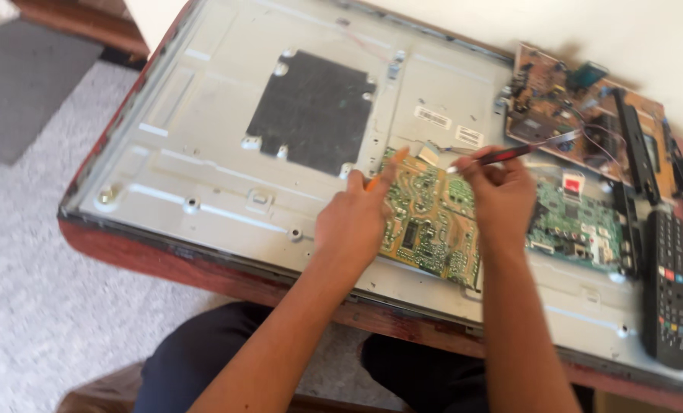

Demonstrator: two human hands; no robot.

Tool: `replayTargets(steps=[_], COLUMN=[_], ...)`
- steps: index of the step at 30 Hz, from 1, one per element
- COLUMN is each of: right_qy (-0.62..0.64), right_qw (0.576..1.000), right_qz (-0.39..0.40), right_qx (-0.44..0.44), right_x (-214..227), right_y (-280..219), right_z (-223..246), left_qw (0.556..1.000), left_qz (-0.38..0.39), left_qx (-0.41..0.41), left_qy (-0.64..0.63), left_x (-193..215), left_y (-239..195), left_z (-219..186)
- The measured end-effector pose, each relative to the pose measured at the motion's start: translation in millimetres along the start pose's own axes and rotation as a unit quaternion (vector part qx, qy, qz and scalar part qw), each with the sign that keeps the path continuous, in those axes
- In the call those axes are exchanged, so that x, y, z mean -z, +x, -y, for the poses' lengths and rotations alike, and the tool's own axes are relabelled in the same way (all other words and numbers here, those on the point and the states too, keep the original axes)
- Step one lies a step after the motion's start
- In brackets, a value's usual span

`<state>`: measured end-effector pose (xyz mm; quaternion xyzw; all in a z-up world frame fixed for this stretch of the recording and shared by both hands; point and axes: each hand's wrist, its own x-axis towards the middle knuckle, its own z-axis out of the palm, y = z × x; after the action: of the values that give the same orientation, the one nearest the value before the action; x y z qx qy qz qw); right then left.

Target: The person uses a screwdriver and a plastic pry tool to work on a circuit board removed from a television. They repeatedly probe and scrape the board's surface while holding it steady.

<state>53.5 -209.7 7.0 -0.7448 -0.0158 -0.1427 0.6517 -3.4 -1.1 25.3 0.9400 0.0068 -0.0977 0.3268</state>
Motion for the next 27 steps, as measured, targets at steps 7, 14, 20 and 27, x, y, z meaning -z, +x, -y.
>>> replayTargets(steps=[7,14,20,27], right_qy=[0.001,-0.047,-0.080,-0.084], right_qw=[0.999,0.999,0.996,0.996], right_qz=[-0.003,-0.006,-0.010,-0.012], right_qx=[-0.038,-0.020,-0.032,-0.031], right_x=[38.3,34.9,31.5,28.7], right_y=[-22.1,-8.3,-12.1,-11.4], right_z=[17.4,29.4,16.9,22.6], left_qw=[0.995,0.981,0.995,0.981], left_qz=[0.069,0.015,0.032,-0.011], left_qx=[-0.038,0.056,-0.035,0.038], left_qy=[0.054,0.184,0.084,0.188], left_x=[-17.1,12.3,-7.6,1.5], left_y=[-11.5,-6.5,-0.4,3.2], left_z=[1.6,29.0,31.3,38.5])
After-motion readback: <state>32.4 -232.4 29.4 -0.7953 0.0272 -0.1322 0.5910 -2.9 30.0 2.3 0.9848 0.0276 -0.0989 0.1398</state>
